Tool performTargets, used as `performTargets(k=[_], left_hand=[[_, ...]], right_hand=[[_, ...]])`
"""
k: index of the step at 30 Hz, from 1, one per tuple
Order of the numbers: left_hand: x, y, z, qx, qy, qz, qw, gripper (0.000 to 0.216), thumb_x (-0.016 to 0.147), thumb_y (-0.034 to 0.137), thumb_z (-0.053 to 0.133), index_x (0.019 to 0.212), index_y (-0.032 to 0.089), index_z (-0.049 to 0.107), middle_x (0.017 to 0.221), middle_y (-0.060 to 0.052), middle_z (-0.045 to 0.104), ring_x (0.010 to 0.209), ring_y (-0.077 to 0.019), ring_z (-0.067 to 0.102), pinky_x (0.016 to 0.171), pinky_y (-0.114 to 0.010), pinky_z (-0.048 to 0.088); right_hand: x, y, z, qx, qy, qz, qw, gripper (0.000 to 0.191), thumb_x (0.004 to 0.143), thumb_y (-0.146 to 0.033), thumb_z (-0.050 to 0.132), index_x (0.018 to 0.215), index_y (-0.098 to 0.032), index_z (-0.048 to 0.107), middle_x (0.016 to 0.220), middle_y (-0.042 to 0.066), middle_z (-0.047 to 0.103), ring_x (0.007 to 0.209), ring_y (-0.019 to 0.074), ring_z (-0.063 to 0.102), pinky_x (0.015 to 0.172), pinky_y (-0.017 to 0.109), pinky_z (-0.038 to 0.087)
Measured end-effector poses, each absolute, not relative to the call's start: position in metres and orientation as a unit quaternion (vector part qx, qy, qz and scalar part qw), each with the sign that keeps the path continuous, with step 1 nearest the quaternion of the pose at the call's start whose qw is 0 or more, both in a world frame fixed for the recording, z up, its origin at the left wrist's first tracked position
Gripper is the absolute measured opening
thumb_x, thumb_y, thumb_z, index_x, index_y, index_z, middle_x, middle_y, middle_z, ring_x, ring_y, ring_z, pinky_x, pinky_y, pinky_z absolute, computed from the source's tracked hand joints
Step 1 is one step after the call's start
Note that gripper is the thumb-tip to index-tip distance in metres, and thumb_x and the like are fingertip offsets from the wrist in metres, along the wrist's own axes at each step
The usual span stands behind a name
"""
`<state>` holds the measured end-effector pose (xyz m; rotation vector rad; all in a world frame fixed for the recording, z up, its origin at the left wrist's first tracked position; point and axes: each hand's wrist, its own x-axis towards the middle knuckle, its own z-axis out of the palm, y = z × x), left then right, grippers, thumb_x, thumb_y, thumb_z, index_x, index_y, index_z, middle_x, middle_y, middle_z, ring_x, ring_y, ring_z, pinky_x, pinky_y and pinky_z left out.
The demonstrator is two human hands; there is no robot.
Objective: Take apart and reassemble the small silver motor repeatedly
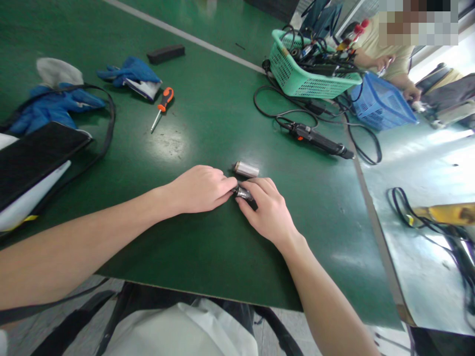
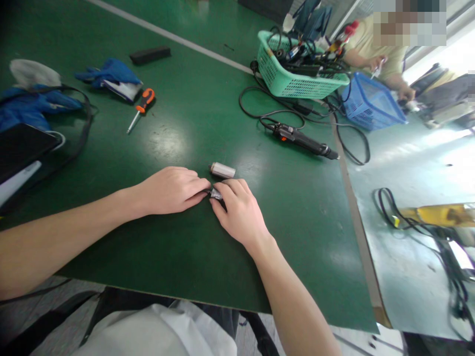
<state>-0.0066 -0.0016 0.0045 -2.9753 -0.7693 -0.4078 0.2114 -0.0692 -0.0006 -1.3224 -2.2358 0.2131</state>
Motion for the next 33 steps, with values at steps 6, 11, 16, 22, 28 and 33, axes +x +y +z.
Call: performTargets(k=[6, 11, 16, 22, 28, 33], left_hand=[[-0.0067, -0.0018, 0.0044, -0.959, -0.249, -0.135, 0.016, 0.022, 0.101, 0.030, 0.052, 0.092, 0.017, 0.066, 0.074, -0.005, 0.068, 0.065, -0.0203, 0.065, 0.061, -0.031, 0.045], [-0.0069, -0.0018, 0.0057, -0.959, -0.248, -0.133, 0.015, 0.023, 0.102, 0.030, 0.051, 0.092, 0.016, 0.066, 0.074, -0.006, 0.068, 0.065, -0.0206, 0.066, 0.061, -0.031, 0.044], [-0.0071, -0.0012, 0.0056, -0.960, -0.252, -0.124, 0.016, 0.022, 0.102, 0.031, 0.051, 0.093, 0.017, 0.066, 0.075, -0.006, 0.069, 0.066, -0.0203, 0.066, 0.063, -0.031, 0.046], [-0.0071, -0.0016, 0.0040, -0.959, -0.250, -0.129, 0.021, 0.023, 0.102, 0.031, 0.051, 0.092, 0.017, 0.066, 0.075, -0.005, 0.068, 0.066, -0.0202, 0.067, 0.062, -0.031, 0.046], [-0.0069, -0.0021, 0.0040, -0.959, -0.252, -0.128, 0.024, 0.025, 0.103, 0.031, 0.049, 0.092, 0.017, 0.067, 0.074, -0.005, 0.068, 0.066, -0.0211, 0.067, 0.062, -0.032, 0.046], [-0.0075, -0.0020, 0.0036, -0.959, -0.259, -0.112, 0.021, 0.025, 0.103, 0.032, 0.048, 0.095, 0.017, 0.067, 0.077, -0.006, 0.069, 0.069, -0.0214, 0.068, 0.064, -0.032, 0.047]], right_hand=[[0.2119, -0.0703, 0.0003, -0.490, -0.827, 0.080, 0.263, 0.024, 0.100, -0.026, 0.058, 0.122, -0.022, 0.067, 0.115, 0.012, 0.069, 0.108, 0.0290, 0.063, 0.098, 0.049, 0.057], [0.2123, -0.0706, 0.0001, -0.490, -0.826, 0.083, 0.266, 0.024, 0.100, -0.025, 0.059, 0.122, -0.020, 0.066, 0.116, 0.012, 0.069, 0.109, 0.0284, 0.062, 0.099, 0.048, 0.056], [0.2113, -0.0702, 0.0000, -0.490, -0.826, 0.084, 0.266, 0.024, 0.100, -0.025, 0.058, 0.122, -0.021, 0.066, 0.116, 0.012, 0.069, 0.109, 0.0287, 0.062, 0.098, 0.049, 0.056], [0.2106, -0.0702, 0.0009, -0.489, -0.828, 0.078, 0.265, 0.022, 0.100, -0.024, 0.059, 0.121, -0.020, 0.066, 0.115, 0.012, 0.070, 0.107, 0.0283, 0.062, 0.098, 0.048, 0.056], [0.2116, -0.0696, 0.0004, -0.487, -0.829, 0.074, 0.266, 0.022, 0.099, -0.023, 0.060, 0.120, -0.018, 0.066, 0.114, 0.013, 0.070, 0.106, 0.0289, 0.062, 0.096, 0.048, 0.056], [0.2115, -0.0692, 0.0006, -0.488, -0.827, 0.074, 0.268, 0.022, 0.099, -0.024, 0.059, 0.121, -0.021, 0.066, 0.114, 0.012, 0.070, 0.106, 0.0293, 0.063, 0.096, 0.050, 0.056]])
